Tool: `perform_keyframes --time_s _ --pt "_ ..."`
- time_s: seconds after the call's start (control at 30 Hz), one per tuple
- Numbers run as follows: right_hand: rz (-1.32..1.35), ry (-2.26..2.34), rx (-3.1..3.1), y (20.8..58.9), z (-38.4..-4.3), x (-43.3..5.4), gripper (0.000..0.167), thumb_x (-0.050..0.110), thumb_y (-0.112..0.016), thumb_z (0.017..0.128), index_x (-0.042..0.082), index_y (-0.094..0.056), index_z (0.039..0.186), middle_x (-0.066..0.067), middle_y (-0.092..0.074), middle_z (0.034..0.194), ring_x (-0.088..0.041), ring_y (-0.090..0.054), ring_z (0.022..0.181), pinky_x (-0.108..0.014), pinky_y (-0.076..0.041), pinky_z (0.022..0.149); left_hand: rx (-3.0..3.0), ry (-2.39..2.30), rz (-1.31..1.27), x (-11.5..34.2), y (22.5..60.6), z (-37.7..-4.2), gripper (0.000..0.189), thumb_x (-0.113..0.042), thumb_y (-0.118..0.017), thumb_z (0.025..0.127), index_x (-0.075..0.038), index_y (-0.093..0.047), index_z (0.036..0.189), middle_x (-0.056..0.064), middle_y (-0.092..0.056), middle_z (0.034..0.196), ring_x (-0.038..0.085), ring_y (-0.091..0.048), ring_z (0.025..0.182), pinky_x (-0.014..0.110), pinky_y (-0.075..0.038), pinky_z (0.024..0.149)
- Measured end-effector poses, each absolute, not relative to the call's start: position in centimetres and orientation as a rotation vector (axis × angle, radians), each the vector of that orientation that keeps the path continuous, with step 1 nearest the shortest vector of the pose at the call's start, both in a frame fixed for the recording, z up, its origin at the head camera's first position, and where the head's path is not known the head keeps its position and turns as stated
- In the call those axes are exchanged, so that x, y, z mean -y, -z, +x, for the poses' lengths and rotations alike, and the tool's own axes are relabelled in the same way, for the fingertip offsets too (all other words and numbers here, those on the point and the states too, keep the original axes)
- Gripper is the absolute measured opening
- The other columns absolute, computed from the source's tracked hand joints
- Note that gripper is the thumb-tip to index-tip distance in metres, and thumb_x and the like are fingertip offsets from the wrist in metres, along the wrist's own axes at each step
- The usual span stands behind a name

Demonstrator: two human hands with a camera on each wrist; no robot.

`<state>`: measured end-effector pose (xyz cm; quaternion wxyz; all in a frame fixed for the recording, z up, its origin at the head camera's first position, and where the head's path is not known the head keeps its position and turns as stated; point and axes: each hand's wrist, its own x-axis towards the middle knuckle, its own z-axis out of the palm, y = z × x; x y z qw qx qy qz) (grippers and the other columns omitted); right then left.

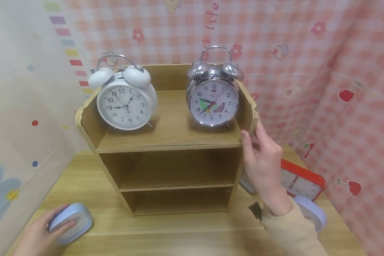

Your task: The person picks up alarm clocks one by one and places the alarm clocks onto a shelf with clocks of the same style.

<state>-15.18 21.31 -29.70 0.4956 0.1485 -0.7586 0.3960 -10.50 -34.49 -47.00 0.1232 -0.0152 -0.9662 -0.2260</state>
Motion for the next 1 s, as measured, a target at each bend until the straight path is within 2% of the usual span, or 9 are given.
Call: perform_keyframes --time_s 0.07,0.13,0.2,0.27,0.43,0.6,0.8,0.93,1.0 --pt "0.367 -0.960 1.848 29.7 -15.2 -21.2 0.038 0.016 -0.068 0.103 -0.002 -0.066 0.137 -0.028 -0.076 0.112 0.023 -0.063 0.100 0.000 -0.049 0.084 2.767 0.636 -0.044 34.3 47.1 -10.1 0.065 -0.033 -0.092 0.081 -0.003 -0.068 0.133 0.029 -0.073 0.123 0.031 -0.074 0.097 0.034 -0.056 0.075" --pt "0.371 -0.955 1.850 29.7 -15.2 -21.1 0.038 0.016 -0.068 0.103 -0.001 -0.066 0.137 -0.028 -0.076 0.112 0.023 -0.063 0.100 0.000 -0.049 0.084 2.721 0.632 -0.039 34.0 47.1 -9.7 0.064 -0.031 -0.094 0.077 -0.005 -0.071 0.130 0.025 -0.076 0.117 0.007 -0.069 0.088 0.024 -0.050 0.067" --pt "0.369 -0.951 1.851 29.7 -15.2 -21.0 0.038 0.011 -0.068 0.102 -0.002 -0.066 0.138 -0.029 -0.076 0.110 0.025 -0.061 0.100 0.001 -0.048 0.084 2.693 0.637 -0.029 33.6 46.9 -9.5 0.064 -0.030 -0.096 0.074 -0.007 -0.072 0.128 0.023 -0.078 0.115 -0.009 -0.058 0.085 0.023 -0.050 0.065" --pt "0.364 -0.949 1.851 29.7 -15.1 -20.9 0.038 0.006 -0.069 0.100 -0.002 -0.066 0.138 -0.029 -0.075 0.108 0.027 -0.060 0.099 0.001 -0.048 0.084 2.678 0.657 -0.021 33.0 46.5 -9.2 0.064 -0.030 -0.096 0.074 -0.008 -0.072 0.129 0.022 -0.078 0.115 -0.017 -0.051 0.085 0.023 -0.050 0.064" --pt "0.345 -0.948 1.843 29.7 -15.1 -20.9 0.039 0.012 -0.070 0.101 0.000 -0.065 0.139 -0.028 -0.076 0.111 0.027 -0.060 0.101 0.001 -0.048 0.084 2.633 0.702 -0.061 31.3 45.7 -8.8 0.064 -0.027 -0.097 0.072 -0.013 -0.072 0.130 0.017 -0.078 0.116 -0.016 -0.056 0.089 0.016 -0.049 0.065" --pt "0.353 -0.949 1.839 29.7 -15.2 -21.0 0.042 0.011 -0.070 0.101 0.002 -0.064 0.142 -0.029 -0.075 0.115 0.026 -0.060 0.102 0.001 -0.048 0.085 2.477 0.730 -0.240 29.8 45.3 -8.6 0.069 -0.014 -0.100 0.060 -0.012 -0.075 0.124 0.014 -0.079 0.107 -0.019 -0.056 0.093 0.001 -0.041 0.070" --pt "0.353 -0.951 1.838 29.6 -15.2 -21.0 0.042 0.005 -0.070 0.099 0.000 -0.064 0.141 -0.030 -0.075 0.115 0.027 -0.060 0.102 0.001 -0.048 0.084 2.348 0.675 -0.484 28.7 45.1 -8.4 0.076 -0.013 -0.101 0.050 -0.009 -0.076 0.121 0.008 -0.078 0.101 -0.013 -0.064 0.094 0.000 -0.044 0.075" --pt "0.348 -0.953 1.842 29.7 -15.2 -21.0 0.044 0.000 -0.070 0.098 0.001 -0.064 0.141 -0.030 -0.075 0.117 0.027 -0.060 0.104 0.001 -0.047 0.084 2.318 0.688 -0.586 27.9 44.8 -8.2 0.074 -0.026 -0.101 0.055 -0.010 -0.075 0.123 0.003 -0.078 0.103 -0.010 -0.065 0.097 0.000 -0.044 0.080" --pt "0.348 -0.954 1.842 29.7 -15.1 -21.0 0.044 0.000 -0.070 0.098 0.001 -0.064 0.142 -0.030 -0.075 0.117 0.027 -0.060 0.104 0.001 -0.047 0.083 2.303 0.704 -0.625 27.4 44.6 -8.2 0.068 -0.039 -0.098 0.065 -0.010 -0.075 0.123 0.003 -0.078 0.103 -0.011 -0.065 0.099 0.000 -0.045 0.083"
